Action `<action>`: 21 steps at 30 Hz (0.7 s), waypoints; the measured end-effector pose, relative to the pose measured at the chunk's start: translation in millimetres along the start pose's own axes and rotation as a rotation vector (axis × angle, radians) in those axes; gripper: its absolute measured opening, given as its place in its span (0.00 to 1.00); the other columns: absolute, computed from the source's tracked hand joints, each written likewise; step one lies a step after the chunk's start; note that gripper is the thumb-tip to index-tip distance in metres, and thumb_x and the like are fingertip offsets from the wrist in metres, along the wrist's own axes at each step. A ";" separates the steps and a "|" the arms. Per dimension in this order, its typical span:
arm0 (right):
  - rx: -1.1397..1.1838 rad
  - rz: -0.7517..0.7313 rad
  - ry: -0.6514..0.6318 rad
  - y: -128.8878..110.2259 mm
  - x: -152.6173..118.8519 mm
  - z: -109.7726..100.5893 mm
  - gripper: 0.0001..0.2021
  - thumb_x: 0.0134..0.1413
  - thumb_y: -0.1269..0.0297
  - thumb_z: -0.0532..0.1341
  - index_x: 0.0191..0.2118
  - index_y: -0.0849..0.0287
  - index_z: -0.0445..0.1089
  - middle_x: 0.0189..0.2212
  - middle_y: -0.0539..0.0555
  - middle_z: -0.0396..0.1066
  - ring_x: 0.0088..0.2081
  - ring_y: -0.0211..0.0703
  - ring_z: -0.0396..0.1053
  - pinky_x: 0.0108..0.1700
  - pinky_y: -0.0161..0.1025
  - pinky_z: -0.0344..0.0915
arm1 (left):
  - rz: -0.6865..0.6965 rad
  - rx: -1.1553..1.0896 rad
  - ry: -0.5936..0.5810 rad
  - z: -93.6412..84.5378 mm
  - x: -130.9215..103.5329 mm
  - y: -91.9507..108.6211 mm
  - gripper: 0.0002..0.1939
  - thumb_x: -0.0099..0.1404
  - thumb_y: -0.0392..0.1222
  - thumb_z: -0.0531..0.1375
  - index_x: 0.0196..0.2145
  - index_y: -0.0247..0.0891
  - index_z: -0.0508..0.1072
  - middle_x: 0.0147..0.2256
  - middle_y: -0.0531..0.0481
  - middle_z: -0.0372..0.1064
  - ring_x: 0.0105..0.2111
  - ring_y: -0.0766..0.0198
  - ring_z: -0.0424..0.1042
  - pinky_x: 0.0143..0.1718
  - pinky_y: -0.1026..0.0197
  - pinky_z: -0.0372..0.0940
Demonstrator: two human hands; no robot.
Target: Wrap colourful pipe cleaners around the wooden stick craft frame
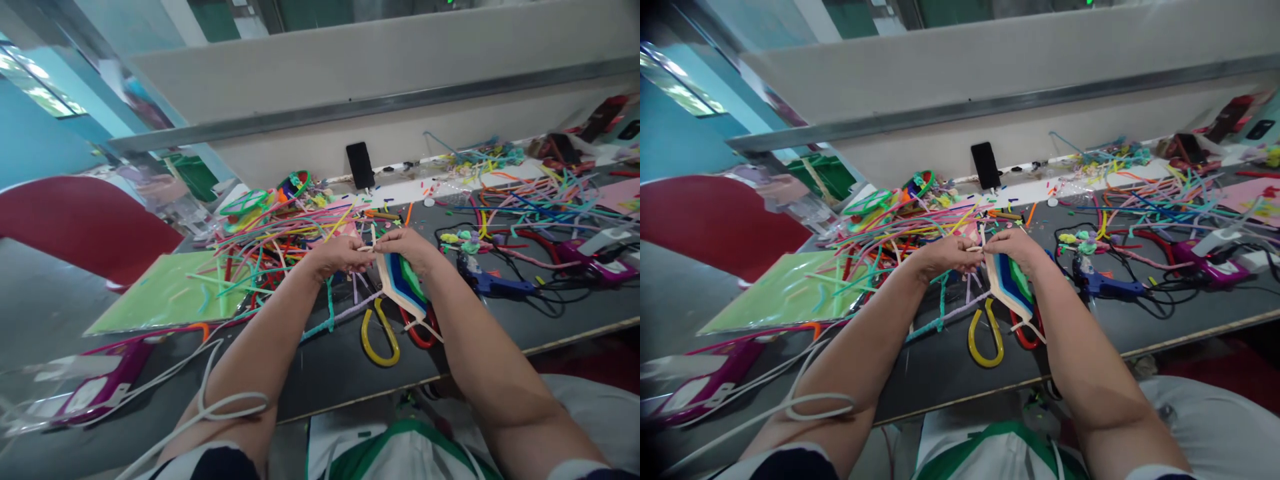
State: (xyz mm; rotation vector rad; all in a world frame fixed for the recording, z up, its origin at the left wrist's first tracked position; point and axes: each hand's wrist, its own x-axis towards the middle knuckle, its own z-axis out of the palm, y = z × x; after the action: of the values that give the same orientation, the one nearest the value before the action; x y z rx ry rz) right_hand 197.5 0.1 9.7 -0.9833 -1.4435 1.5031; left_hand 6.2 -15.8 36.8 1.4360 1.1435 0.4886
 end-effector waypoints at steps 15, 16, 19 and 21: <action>-0.173 -0.039 0.097 0.4 3.6 -7.8 0.09 0.31 0.60 0.68 0.21 0.60 0.75 0.18 0.48 0.68 0.25 0.38 0.61 0.31 0.36 0.56 | 0.184 0.250 0.415 -0.4 -29.8 34.7 0.14 0.53 0.48 0.65 0.29 0.33 0.73 0.20 0.53 0.69 0.20 0.69 0.67 0.22 0.69 0.62; -0.192 -0.038 0.107 -0.2 3.2 -8.1 0.09 0.31 0.59 0.68 0.21 0.60 0.75 0.17 0.47 0.68 0.25 0.37 0.61 0.30 0.36 0.56 | 0.164 0.268 0.372 5.5 -32.7 37.9 0.13 0.54 0.48 0.63 0.28 0.33 0.73 0.18 0.53 0.68 0.18 0.69 0.68 0.22 0.69 0.62; -0.215 -0.055 0.125 -1.6 1.7 -9.2 0.09 0.31 0.59 0.67 0.20 0.60 0.74 0.17 0.47 0.67 0.25 0.37 0.60 0.30 0.36 0.55 | 0.002 0.364 0.142 30.5 -30.9 37.2 0.11 0.56 0.45 0.62 0.24 0.34 0.72 0.15 0.52 0.67 0.15 0.66 0.68 0.18 0.69 0.60; -0.196 -0.062 0.126 -1.0 1.5 -10.2 0.09 0.32 0.60 0.67 0.20 0.60 0.74 0.17 0.47 0.67 0.25 0.37 0.60 0.30 0.35 0.55 | -0.073 0.412 0.082 46.0 -24.7 33.0 0.09 0.57 0.42 0.60 0.24 0.35 0.72 0.11 0.53 0.65 0.12 0.67 0.65 0.15 0.69 0.57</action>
State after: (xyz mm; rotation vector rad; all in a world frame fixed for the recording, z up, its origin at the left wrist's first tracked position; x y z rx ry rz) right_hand 206.5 5.3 10.3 -1.1186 -1.5364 1.2503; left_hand 45.4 -55.0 64.0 1.7295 1.4145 0.2700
